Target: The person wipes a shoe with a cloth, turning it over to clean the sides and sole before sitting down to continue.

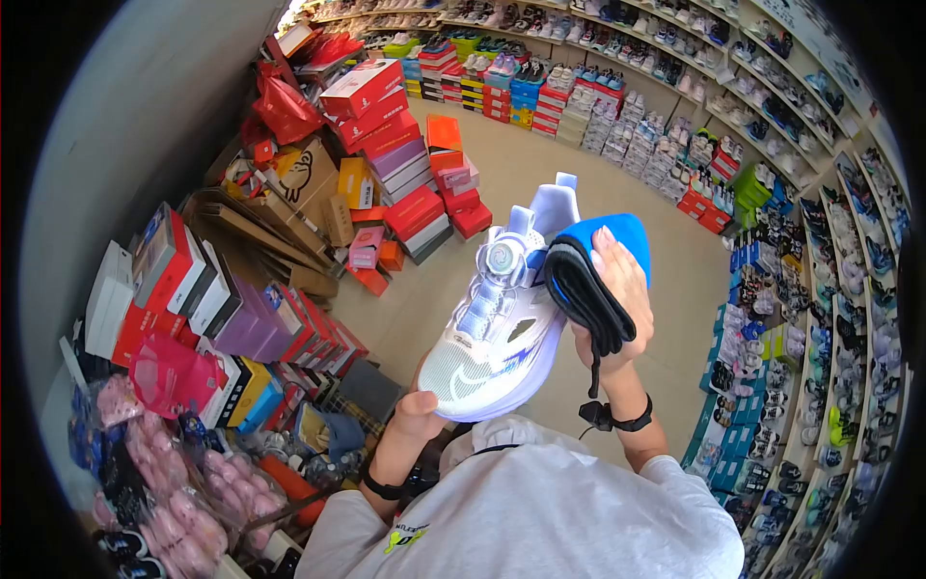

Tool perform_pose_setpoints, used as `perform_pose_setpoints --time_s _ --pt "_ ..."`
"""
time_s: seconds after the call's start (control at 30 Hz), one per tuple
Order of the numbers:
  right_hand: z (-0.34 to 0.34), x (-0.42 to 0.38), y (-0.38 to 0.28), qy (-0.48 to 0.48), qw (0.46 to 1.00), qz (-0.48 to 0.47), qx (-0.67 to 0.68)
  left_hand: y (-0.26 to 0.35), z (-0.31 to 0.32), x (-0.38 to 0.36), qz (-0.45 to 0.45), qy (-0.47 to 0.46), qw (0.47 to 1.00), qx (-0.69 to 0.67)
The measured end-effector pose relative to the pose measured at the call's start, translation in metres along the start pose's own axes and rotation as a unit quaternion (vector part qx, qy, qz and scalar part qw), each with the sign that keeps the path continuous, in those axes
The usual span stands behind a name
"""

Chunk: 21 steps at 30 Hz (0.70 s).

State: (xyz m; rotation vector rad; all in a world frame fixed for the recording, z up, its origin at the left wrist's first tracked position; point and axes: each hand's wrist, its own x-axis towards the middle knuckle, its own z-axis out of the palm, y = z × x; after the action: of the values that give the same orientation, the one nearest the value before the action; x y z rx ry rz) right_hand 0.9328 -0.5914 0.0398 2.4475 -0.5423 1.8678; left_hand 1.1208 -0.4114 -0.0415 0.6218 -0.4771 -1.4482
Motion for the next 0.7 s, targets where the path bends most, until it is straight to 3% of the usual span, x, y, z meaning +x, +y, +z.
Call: perform_pose_setpoints --time_s 0.3,0.47,0.6,0.63,0.7 --pt "0.02 -0.004 -0.037 -0.093 0.992 -0.016 0.085 0.005 -0.007 -0.011 0.031 0.03 0.999 -0.018" --pt "0.026 0.001 -0.047 -0.128 0.977 -0.106 0.136 0.013 -0.008 -0.015 0.078 0.046 0.996 -0.004" --pt "0.026 0.006 -0.054 -0.147 0.952 -0.182 0.199 0.015 -0.016 -0.017 0.077 0.009 0.994 -0.072" --pt "0.026 0.007 -0.057 -0.149 0.943 -0.201 0.221 0.015 -0.024 -0.015 0.069 -0.036 0.992 -0.098" --pt "0.023 0.01 -0.063 -0.172 0.926 -0.237 0.24 0.018 -0.017 -0.013 0.074 -0.025 0.992 -0.101"
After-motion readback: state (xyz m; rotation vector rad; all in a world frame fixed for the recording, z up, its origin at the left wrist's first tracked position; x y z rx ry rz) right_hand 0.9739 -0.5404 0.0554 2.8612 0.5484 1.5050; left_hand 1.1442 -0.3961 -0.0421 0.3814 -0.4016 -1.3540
